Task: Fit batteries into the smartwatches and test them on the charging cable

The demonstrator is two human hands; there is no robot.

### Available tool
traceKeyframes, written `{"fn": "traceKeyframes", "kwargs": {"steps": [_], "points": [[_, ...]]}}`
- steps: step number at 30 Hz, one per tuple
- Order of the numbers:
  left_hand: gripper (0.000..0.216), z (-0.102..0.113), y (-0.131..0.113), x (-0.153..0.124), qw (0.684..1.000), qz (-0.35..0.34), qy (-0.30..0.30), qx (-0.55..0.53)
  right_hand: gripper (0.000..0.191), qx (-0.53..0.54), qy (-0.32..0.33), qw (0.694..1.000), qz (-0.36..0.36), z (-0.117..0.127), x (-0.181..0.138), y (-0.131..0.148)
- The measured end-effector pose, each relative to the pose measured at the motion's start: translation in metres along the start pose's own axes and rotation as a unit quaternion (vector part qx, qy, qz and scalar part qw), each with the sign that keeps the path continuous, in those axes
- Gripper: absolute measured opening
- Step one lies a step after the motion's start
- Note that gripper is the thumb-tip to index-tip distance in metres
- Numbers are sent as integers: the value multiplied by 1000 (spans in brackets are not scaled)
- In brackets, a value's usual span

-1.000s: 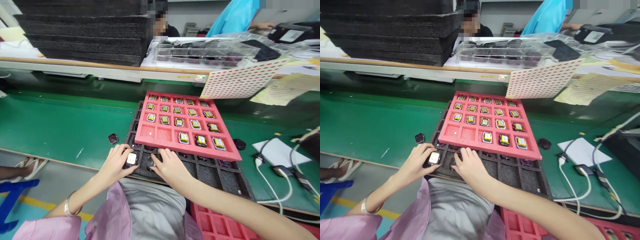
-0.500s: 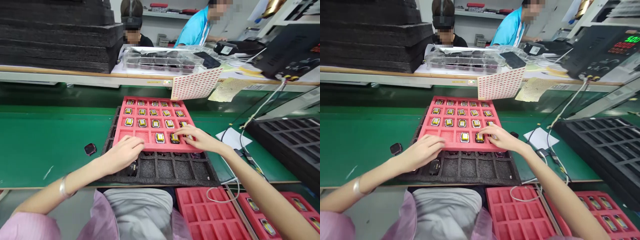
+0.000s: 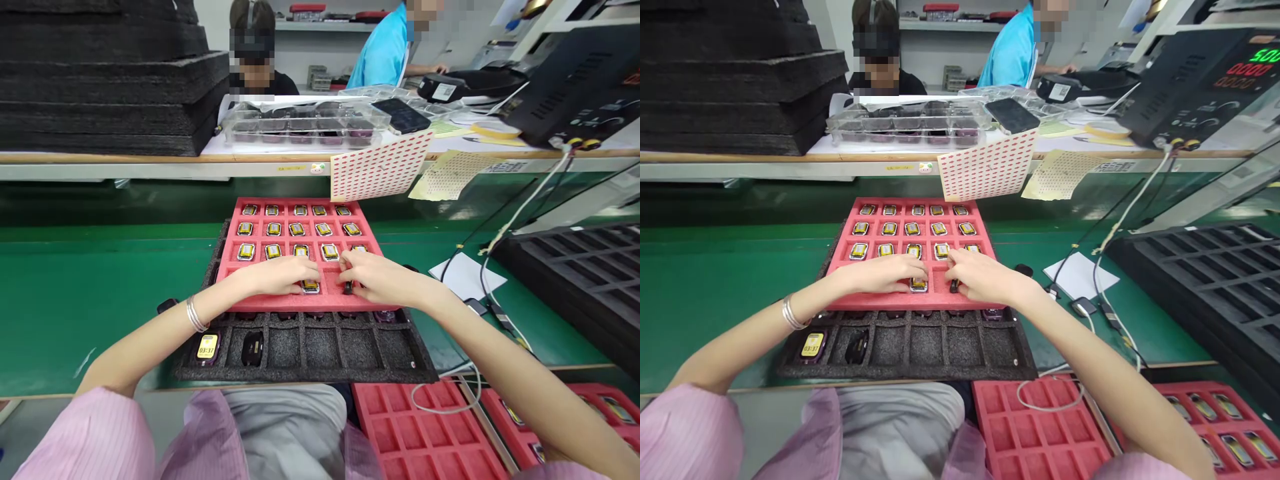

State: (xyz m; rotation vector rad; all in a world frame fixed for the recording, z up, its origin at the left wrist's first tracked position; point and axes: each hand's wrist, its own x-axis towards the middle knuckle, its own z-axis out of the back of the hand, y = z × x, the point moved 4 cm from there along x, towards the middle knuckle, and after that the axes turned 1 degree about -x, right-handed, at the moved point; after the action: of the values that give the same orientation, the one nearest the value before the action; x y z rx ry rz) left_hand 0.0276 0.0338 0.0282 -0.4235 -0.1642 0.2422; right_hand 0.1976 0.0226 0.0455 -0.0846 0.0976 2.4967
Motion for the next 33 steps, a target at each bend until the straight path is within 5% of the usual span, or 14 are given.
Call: {"fn": "traceKeyframes", "kwargs": {"steps": [5,7,11,15,18,22,28,31,33], "points": [[28,-4,5,-11,989,55,-107,-87,16,160,-129,976,-74,-11,-12,-7],[30,-4,5,-17,968,121,-173,-134,22,320,-206,913,-144,-16,-21,-9],[35,-7,-2,-22,909,201,-240,-274,50,595,-283,723,-209,-27,-33,1],[40,-16,-7,-26,861,251,-219,-383,48,698,-259,638,-199,-36,-35,19],[30,-23,-12,-33,853,261,-205,-404,48,729,-226,619,-183,-44,-36,30],[32,-27,-22,-47,839,254,-223,-427,61,705,-209,649,-195,-49,-38,40],[23,-22,-41,-59,874,225,-167,-397,26,632,-261,698,-213,-40,-36,48],[17,-22,-47,-61,845,182,-195,-464,32,677,-247,658,-219,-43,-34,55],[18,-27,-49,-62,789,190,-216,-544,35,726,-228,609,-226,-47,-32,60]]}}
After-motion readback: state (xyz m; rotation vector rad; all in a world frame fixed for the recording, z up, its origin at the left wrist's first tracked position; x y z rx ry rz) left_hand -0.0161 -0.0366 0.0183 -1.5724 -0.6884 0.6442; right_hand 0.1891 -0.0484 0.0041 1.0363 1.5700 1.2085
